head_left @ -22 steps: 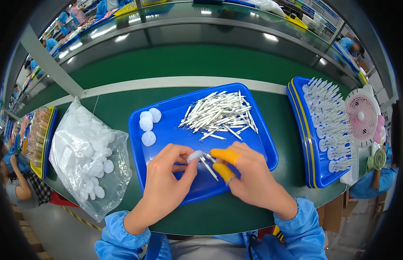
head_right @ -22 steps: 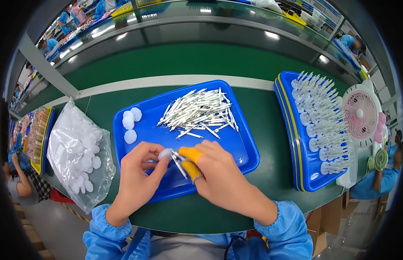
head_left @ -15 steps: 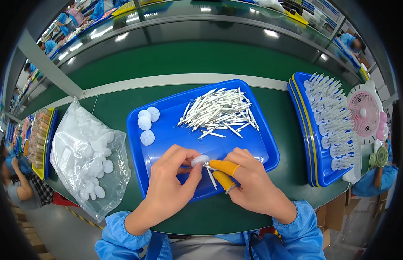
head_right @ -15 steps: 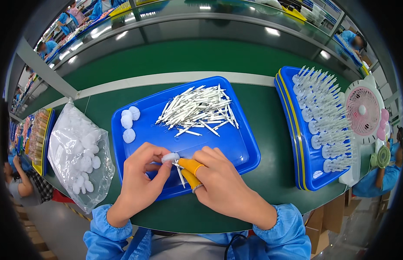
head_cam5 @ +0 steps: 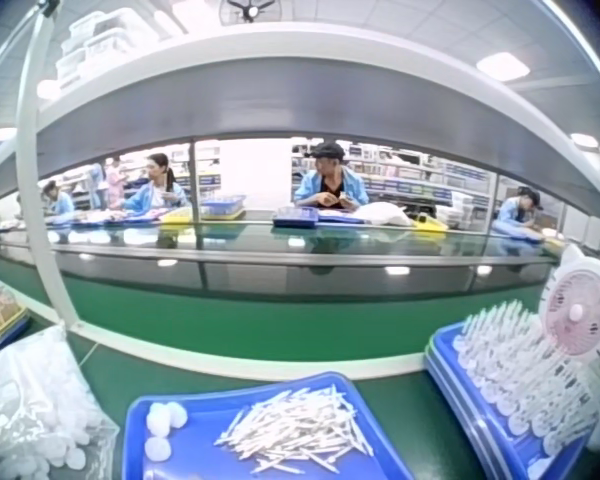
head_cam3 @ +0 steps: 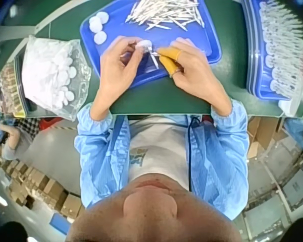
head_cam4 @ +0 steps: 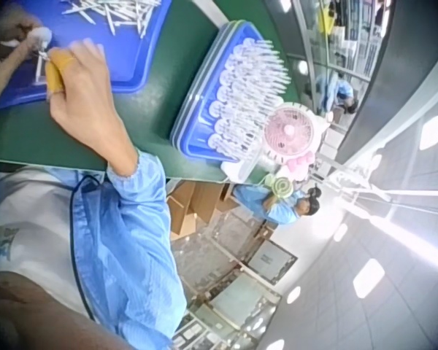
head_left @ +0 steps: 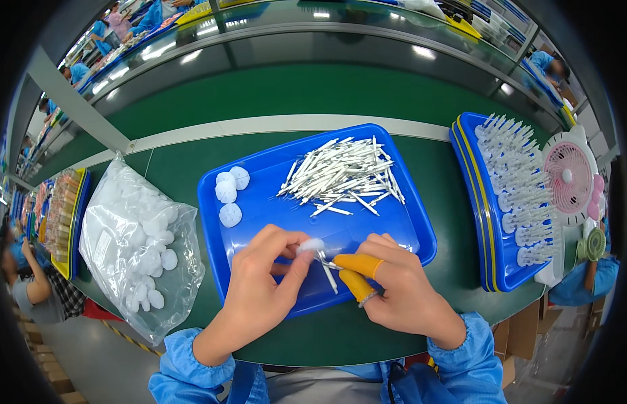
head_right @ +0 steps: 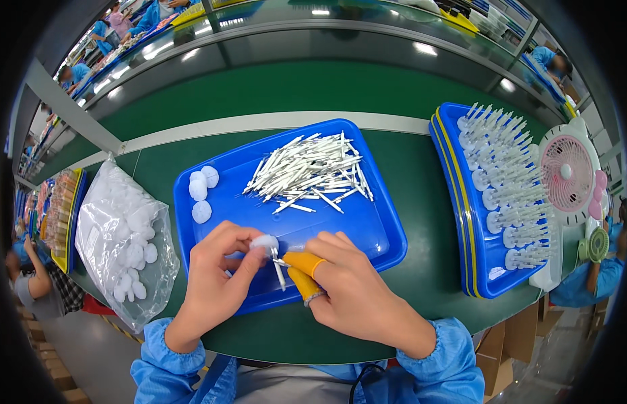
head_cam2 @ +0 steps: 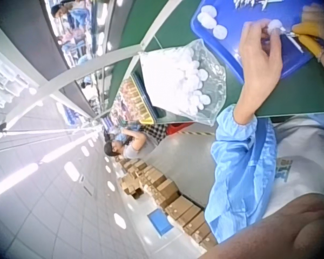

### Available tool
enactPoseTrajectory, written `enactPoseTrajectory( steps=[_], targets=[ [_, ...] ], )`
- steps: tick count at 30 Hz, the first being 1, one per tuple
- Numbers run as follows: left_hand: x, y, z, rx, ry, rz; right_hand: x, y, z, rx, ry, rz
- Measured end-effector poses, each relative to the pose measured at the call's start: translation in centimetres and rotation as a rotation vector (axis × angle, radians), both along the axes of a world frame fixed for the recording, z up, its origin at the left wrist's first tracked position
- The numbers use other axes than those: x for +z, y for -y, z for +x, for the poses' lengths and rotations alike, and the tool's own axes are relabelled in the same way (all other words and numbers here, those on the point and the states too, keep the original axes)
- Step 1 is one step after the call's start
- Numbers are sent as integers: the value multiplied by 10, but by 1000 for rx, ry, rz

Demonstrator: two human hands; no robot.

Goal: The person inserts white plastic rods into circular white plastic bases using a yellow tool. The person picks up a base, inserts a rod, and places the assembled unit into a blue tray. The process is repeated continuously throughout the clip.

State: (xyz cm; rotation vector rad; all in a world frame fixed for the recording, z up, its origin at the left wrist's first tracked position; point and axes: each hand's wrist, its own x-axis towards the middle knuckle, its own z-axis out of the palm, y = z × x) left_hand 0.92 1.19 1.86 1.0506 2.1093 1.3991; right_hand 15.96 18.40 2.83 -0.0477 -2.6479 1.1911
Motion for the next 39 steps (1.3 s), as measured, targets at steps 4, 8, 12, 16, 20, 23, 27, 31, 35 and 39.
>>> enactPoseTrajectory(
  steps=[4,8,12,16,20,23,27,31,35,39],
  targets=[
    [0,-1,1,-15,-26,11,-3,0,0,-12,-61,41],
    [-1,-1,5,-22,-70,35,-6,-1,-2,-17,-50,95],
    [-3,-1,8,-3,-56,24,-11,-2,-4,-62,-71,137],
    [-4,-1,9,-6,-61,-8,-10,2,-6,-40,-38,153],
    [-4,-3,13,3,-115,17,-13,11,-7,-46,-85,127],
    [-7,-3,13,11,-165,45,-16,18,-7,-79,-112,70],
    [-8,-2,14,11,-234,72,-15,24,-5,-138,-164,8],
    [-9,0,16,-2,-255,91,-17,29,-5,-198,-192,-13],
    [-13,3,20,-5,-276,19,-24,35,-11,-230,-206,-2],
    [-13,3,16,7,-298,-63,-17,21,-22,-172,-37,-54]
  ],
)
